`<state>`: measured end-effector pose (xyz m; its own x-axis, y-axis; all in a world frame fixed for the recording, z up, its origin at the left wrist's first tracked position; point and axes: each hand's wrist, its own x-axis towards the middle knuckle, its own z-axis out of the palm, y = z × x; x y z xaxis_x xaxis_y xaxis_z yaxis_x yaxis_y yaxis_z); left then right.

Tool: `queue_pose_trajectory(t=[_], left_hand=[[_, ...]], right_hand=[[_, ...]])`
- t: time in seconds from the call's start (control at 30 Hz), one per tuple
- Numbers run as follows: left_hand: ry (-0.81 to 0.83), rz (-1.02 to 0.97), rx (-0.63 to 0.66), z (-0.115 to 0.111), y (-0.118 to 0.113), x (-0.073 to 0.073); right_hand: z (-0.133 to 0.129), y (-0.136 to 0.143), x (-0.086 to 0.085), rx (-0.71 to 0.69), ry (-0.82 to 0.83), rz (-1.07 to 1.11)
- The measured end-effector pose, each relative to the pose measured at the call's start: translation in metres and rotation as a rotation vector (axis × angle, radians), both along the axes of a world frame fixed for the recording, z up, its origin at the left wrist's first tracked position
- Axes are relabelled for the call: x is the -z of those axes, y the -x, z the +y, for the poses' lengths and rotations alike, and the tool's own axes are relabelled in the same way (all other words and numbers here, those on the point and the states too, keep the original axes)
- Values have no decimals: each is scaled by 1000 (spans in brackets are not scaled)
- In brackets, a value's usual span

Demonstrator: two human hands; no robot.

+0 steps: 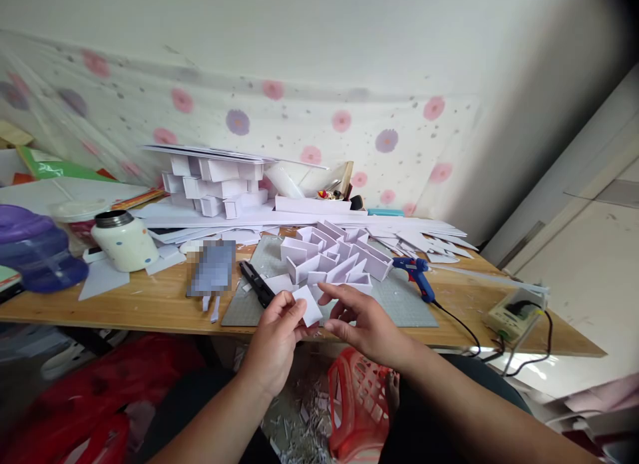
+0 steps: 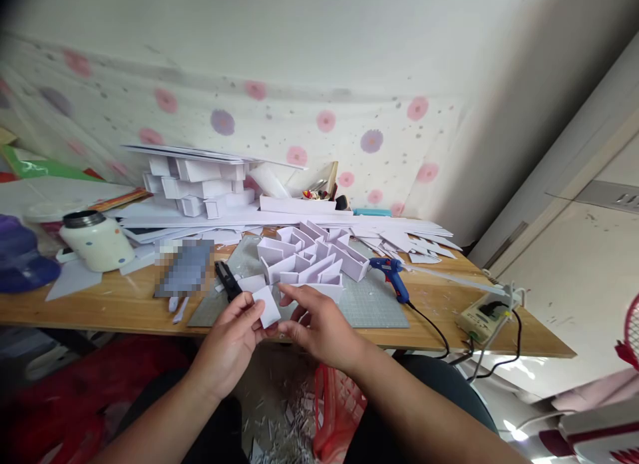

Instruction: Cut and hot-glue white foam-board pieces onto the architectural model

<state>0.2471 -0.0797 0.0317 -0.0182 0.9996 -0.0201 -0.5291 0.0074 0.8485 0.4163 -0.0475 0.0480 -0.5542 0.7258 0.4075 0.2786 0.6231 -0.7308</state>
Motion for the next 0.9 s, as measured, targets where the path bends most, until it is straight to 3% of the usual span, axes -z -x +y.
queue_pose_trajectory(t=[0.07, 0.2, 0.3, 0.43, 0.5, 0.57, 0.67, 0.77, 0.9], left_hand=[[12, -33, 18, 1, -7, -1], [45, -75, 12, 1, -21, -4], [53, -97, 2, 4, -33, -9], [28, -32, -56, 9, -34, -14], [1, 9, -142, 13, -26, -14], [-1, 27, -237, 16, -16, -11], [13, 68, -282, 19, -9, -5], [30, 113, -242, 18, -13, -2], [-15, 236, -176, 18, -26, -9]], right_hand=[[-3, -1, 4, 0, -97, 77], [-5, -3, 16, 131, -197, 150], [-4, -9, 16, 203, -255, 133], [7, -47, 7, 313, -284, -3], [13, -84, 7, 433, -261, -91], [16, -125, 11, 650, -221, -148], [15, -175, 21, 914, -126, -231], [23, -192, 27, 934, -22, -296], [57, -186, 25, 887, 129, -277]])
